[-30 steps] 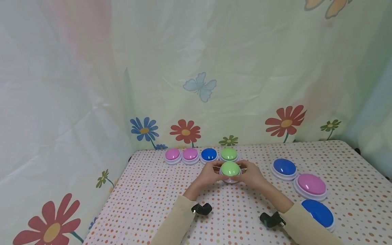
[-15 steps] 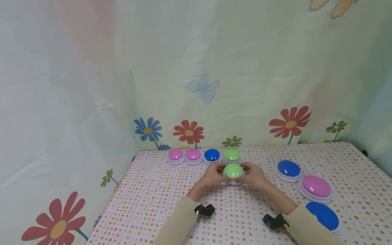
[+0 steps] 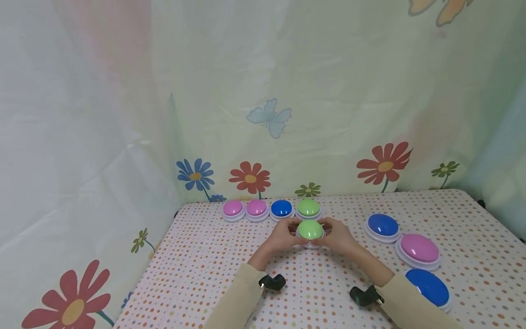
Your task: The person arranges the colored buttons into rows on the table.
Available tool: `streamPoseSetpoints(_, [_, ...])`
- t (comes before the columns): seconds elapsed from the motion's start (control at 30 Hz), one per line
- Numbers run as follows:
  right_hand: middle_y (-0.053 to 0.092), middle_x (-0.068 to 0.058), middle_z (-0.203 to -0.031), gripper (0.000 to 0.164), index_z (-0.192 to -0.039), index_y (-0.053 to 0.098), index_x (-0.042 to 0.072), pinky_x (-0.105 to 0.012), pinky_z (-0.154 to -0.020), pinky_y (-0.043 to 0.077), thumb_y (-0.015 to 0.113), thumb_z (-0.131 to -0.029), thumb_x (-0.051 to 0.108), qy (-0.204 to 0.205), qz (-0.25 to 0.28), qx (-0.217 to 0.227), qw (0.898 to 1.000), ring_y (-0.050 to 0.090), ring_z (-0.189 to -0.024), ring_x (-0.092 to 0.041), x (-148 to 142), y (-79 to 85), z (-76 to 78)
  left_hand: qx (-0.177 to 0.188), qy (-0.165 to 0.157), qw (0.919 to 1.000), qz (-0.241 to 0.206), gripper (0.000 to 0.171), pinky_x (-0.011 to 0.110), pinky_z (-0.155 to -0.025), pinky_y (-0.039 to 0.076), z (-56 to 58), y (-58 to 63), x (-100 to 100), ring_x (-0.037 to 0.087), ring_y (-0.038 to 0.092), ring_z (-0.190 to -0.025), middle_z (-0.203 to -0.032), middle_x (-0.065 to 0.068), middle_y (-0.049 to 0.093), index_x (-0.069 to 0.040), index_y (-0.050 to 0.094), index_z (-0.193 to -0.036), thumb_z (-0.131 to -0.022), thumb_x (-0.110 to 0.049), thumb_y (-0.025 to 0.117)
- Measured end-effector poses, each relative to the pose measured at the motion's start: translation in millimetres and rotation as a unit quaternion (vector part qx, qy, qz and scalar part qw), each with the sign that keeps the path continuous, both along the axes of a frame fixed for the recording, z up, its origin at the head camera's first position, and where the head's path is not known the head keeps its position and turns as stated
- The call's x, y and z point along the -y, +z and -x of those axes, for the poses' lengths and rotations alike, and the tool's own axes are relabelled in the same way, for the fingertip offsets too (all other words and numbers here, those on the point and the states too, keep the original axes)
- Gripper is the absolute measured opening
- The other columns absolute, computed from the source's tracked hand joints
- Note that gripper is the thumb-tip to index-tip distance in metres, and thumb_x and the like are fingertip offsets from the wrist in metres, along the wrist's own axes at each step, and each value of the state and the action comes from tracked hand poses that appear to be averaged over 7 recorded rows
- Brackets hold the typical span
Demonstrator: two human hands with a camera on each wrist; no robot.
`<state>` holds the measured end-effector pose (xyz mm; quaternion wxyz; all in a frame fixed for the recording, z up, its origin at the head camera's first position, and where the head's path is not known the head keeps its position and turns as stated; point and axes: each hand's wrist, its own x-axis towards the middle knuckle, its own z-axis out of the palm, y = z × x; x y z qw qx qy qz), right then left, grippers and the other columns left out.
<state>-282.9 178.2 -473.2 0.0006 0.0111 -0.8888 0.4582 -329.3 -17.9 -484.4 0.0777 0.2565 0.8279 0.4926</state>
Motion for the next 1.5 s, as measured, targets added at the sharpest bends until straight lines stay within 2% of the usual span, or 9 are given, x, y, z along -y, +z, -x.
streamPoseSetpoints(0.43, [0.054, -0.028, -0.124, 0.076, -0.134, 0.046, -0.006, -0.050, -0.087, 0.050, 0.084, -0.074, 0.020, 0.007, -0.005, 0.005, 1.000, 0.054, -0.111, -0.041, -2.6, 2.8, -0.6, 0.006, 0.011, 0.9999, 0.008, 0.053, 0.023, -0.084, 0.049, -1.7, -0.3, -4.5, 0.008, 0.057, -0.097, -0.113, -0.004, 0.062, -0.009, 0.060, -0.126, -0.079, -0.014, 0.082])
streamPoseSetpoints(0.83, [0.055, -0.027, -0.122, 0.073, -0.133, 0.046, -0.007, -0.051, -0.086, 0.050, 0.083, -0.074, 0.018, 0.011, -0.010, -0.003, 1.000, 0.054, -0.110, -0.042, -1.1, 0.5, -2.1, 0.011, 0.006, 0.9999, 0.002, 0.054, 0.024, -0.085, 0.049, -4.0, -0.4, -2.4, 0.009, 0.057, -0.098, -0.115, -0.001, 0.062, -0.007, 0.059, -0.127, -0.079, -0.014, 0.082])
streamPoseSetpoints(1.13, [0.054, -0.027, -0.123, 0.073, -0.134, 0.046, -0.005, -0.050, -0.087, 0.050, 0.083, -0.075, 0.018, 0.004, -0.017, -0.002, 1.000, 0.054, -0.111, -0.042, -1.8, 0.6, 1.2, 0.003, 0.005, 1.0000, 0.004, 0.054, 0.023, -0.084, 0.049, -1.2, -0.1, -3.7, 0.008, 0.057, -0.098, -0.114, -0.005, 0.061, -0.010, 0.059, -0.128, -0.080, -0.015, 0.081])
streamPoseSetpoints(1.33, [0.056, -0.026, -0.121, 0.072, -0.132, 0.048, -0.005, -0.050, -0.085, 0.050, 0.085, -0.074, 0.018, 0.002, -0.018, -0.008, 1.000, 0.055, -0.109, -0.041, -0.4, 1.5, 0.7, -0.001, 0.000, 1.0000, -0.001, 0.054, 0.024, -0.084, 0.050, -1.1, 0.1, -2.7, 0.009, 0.058, -0.098, -0.115, -0.001, 0.062, -0.006, 0.058, -0.128, -0.080, -0.014, 0.081])
streamPoseSetpoints(1.5, [0.056, -0.027, -0.120, 0.072, -0.132, 0.048, -0.006, -0.050, -0.085, 0.050, 0.085, -0.074, 0.018, 0.002, -0.021, -0.009, 1.000, 0.055, -0.109, -0.041, -0.6, 2.0, -0.2, -0.001, 0.001, 1.0000, 0.002, 0.054, 0.023, -0.083, 0.049, -2.3, -0.9, -2.3, 0.008, 0.058, -0.097, -0.114, -0.002, 0.062, -0.007, 0.058, -0.128, -0.080, -0.014, 0.081])
